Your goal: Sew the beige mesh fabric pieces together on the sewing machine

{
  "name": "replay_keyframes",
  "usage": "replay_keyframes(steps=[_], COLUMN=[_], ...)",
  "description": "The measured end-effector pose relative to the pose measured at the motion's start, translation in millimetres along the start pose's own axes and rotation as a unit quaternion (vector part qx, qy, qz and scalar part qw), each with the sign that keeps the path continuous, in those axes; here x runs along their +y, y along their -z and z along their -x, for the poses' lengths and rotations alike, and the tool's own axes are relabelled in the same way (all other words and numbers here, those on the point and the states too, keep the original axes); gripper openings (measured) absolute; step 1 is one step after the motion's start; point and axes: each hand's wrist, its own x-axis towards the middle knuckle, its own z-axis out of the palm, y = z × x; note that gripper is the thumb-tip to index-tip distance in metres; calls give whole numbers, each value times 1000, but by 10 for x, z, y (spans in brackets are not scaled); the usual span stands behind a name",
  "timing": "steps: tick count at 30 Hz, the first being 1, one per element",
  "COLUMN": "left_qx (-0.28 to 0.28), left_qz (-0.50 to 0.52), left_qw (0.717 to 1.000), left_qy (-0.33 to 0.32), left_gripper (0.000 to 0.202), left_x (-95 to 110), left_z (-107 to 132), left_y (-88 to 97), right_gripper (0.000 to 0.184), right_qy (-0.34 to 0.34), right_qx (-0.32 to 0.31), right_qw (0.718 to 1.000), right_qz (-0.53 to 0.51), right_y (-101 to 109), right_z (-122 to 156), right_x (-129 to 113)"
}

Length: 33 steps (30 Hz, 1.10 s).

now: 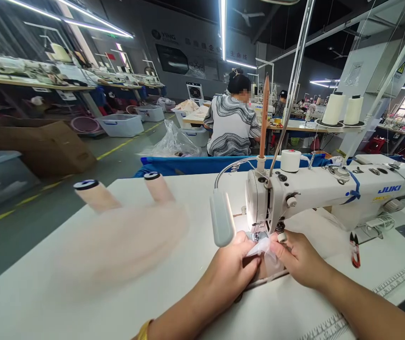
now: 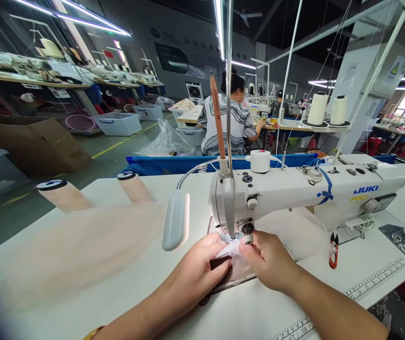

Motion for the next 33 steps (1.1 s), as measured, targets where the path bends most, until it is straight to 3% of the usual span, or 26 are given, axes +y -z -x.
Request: replay_keyframes(steps=[3, 6, 9, 12, 23, 29, 33], left_qx=[16, 18, 34, 48, 105, 83, 96], left_qz=[8, 4, -53, -118, -168, -178, -170], left_qw=[1000, 998, 983, 965, 942, 948, 951], left_qy=[-18, -62, -172, -231, -273, -252, -240], left_gripper=[29, 33, 28, 30, 36, 35, 35], left_x=[-39, -30, 13, 48, 14, -68, -104], left_z=[18, 83, 203, 312, 238, 177, 125], left_y=[-27, -12, 19, 28, 48, 50, 51], right_gripper=[29, 29, 29, 24, 15, 26, 56], right_qy=[9, 70, 164, 182, 132, 104, 105], right_qx=[-6, -40, -119, -168, -179, -161, -136], right_qw=[1000, 992, 958, 929, 916, 924, 938], right_qz=[20, 98, 201, 273, 334, 331, 300], right_y=[23, 63, 98, 124, 106, 94, 26], right_z=[1, 18, 62, 108, 98, 84, 88], right_x=[-29, -47, -54, -88, -73, -58, 2])
